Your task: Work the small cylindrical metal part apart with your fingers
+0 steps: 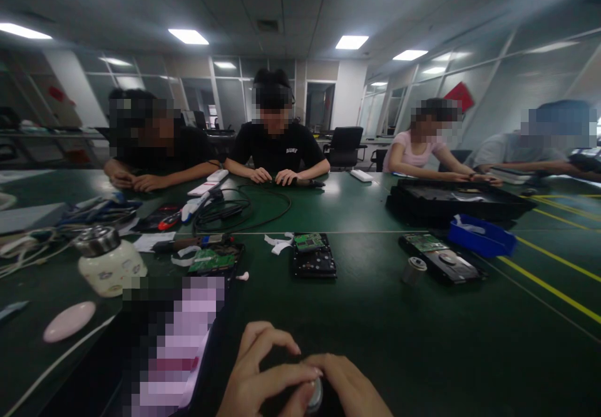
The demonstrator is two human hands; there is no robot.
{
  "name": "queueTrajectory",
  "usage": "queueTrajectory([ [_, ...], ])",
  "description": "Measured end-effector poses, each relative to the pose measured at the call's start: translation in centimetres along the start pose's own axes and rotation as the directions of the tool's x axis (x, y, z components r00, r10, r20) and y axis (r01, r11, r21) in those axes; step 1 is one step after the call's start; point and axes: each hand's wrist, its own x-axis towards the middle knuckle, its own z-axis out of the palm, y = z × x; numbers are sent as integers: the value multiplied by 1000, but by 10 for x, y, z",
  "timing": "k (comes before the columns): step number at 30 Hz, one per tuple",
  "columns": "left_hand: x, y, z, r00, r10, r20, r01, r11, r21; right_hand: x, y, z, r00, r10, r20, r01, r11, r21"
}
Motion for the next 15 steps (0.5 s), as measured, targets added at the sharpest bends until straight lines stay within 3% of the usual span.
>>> queueTrajectory([
  [8, -3, -1, 0, 995, -95, 18, 95, 995, 12, 1, 9, 2, 995, -95, 31, 99, 971, -217],
  [15, 2, -7, -7, 996, 14, 91, -16, 999, 28, 2, 21, -1, 942, -333, 31, 328, 902, -281],
])
